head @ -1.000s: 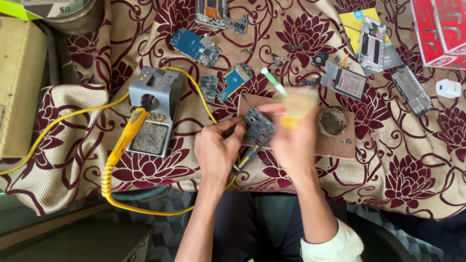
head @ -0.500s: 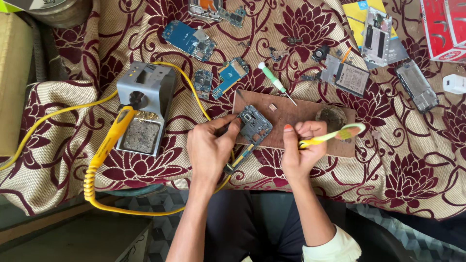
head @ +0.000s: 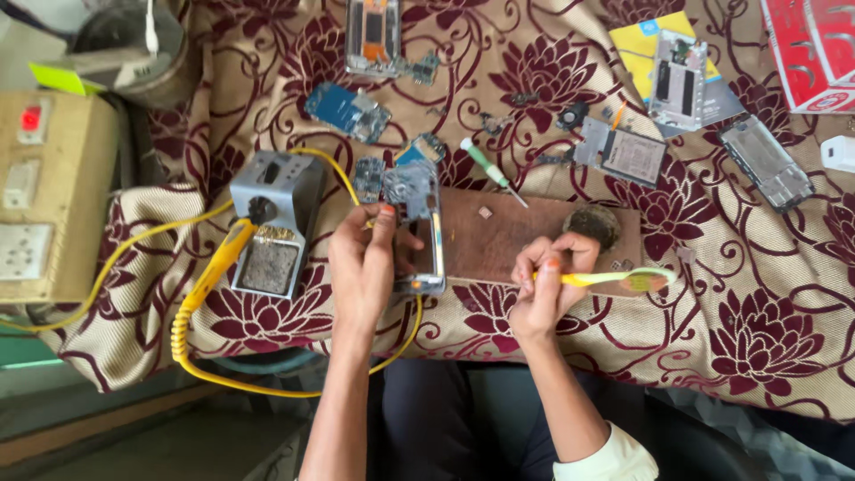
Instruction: The person uses a small screwdriver to remove screws from a disassembled mobile phone chassis. They then use a toothbrush to clean the interior of the chassis and a small circuit board.
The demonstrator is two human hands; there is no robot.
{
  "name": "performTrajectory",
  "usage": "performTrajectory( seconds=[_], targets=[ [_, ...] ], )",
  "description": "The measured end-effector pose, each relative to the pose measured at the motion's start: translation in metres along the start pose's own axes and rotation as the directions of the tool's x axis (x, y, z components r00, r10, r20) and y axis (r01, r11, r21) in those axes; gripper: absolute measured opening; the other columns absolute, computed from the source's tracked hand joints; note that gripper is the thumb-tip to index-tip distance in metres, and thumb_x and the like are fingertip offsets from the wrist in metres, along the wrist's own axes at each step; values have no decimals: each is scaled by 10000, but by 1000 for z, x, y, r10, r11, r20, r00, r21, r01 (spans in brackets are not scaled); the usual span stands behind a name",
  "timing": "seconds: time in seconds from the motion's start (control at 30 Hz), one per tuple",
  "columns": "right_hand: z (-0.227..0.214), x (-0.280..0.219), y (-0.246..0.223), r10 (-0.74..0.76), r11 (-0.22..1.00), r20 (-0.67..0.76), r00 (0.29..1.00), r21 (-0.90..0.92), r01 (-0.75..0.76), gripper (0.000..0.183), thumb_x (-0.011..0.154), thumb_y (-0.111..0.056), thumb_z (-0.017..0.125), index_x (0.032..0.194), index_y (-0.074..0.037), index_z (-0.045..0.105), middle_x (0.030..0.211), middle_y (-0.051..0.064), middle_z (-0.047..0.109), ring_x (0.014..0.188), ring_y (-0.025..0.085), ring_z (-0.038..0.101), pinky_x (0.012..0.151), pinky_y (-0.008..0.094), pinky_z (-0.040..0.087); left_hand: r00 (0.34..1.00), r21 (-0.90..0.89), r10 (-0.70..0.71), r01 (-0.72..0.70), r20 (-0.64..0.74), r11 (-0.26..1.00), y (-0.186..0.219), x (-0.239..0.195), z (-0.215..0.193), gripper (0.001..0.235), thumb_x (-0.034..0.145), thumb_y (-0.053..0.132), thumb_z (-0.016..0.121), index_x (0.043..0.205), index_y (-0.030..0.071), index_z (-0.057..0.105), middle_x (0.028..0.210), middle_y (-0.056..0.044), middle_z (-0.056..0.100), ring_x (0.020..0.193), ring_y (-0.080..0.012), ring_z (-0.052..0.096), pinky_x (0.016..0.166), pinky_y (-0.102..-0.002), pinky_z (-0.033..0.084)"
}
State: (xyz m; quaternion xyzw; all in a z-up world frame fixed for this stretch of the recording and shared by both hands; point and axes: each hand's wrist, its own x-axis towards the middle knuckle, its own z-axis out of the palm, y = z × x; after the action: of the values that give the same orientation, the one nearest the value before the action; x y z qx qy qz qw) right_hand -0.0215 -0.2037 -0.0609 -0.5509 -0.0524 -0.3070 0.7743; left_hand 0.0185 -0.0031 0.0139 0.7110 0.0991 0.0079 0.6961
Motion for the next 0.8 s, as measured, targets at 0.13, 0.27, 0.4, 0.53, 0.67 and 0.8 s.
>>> performTrajectory(
  seconds=[0.13,0.27,0.4,0.53,0.67,0.8],
  targets=[
    [-5,-4,2,4,999,59,998,42,-6,363,1085,-425,498,1192,-112,349,764,53,501,610,69,392,550,206,286,995,77,101,-103,20,992,10,31,20,265,1041,207,497,1082,-39,585,785,-71,788,575,-133,711,489,-265,530],
    [-2,-5,4,-26,1000,209,978,18,22,355,1118,-444,435,1157,-97,371,693,27,497,586,59,379,537,220,278,985,45,116,-123,125,991,7,80,50,278,997,190,466,1107,-65,479,824,-188,729,558,-238,739,488,-337,603],
    [-4,-2,7,-28,996,239,971,94,5,367,1114,-418,436,1169,-65,355,689,54,497,599,78,363,564,237,279,932,92,176,-215,318,972,0,138,77,286,994,191,420,1069,-84,430,776,-242,706,649,-289,789,512,-385,642],
    [-5,-15,6,21,988,199,980,146,-51,359,1116,-399,456,1175,-66,332,708,73,475,634,102,386,596,245,296,711,651,608,-653,352,387,22,179,86,262,1073,220,562,988,-7,662,864,-264,717,807,-458,690,661,-509,551],
    [-7,-13,2,37,975,231,972,203,-85,366,1118,-387,464,1197,-65,308,742,99,499,654,112,390,632,265,326,887,794,412,-399,208,458,41,134,40,282,1008,307,728,956,30,731,850,-202,736,807,-399,732,728,-486,560],
    [1,-12,0,0,965,249,968,255,-66,403,1116,-383,503,1222,-63,280,768,107,483,690,133,407,663,285,338,866,861,393,-430,309,272,34,92,29,445,750,302,881,1056,17,728,888,-222,736,776,-417,718,689,-502,558]
  ],
)
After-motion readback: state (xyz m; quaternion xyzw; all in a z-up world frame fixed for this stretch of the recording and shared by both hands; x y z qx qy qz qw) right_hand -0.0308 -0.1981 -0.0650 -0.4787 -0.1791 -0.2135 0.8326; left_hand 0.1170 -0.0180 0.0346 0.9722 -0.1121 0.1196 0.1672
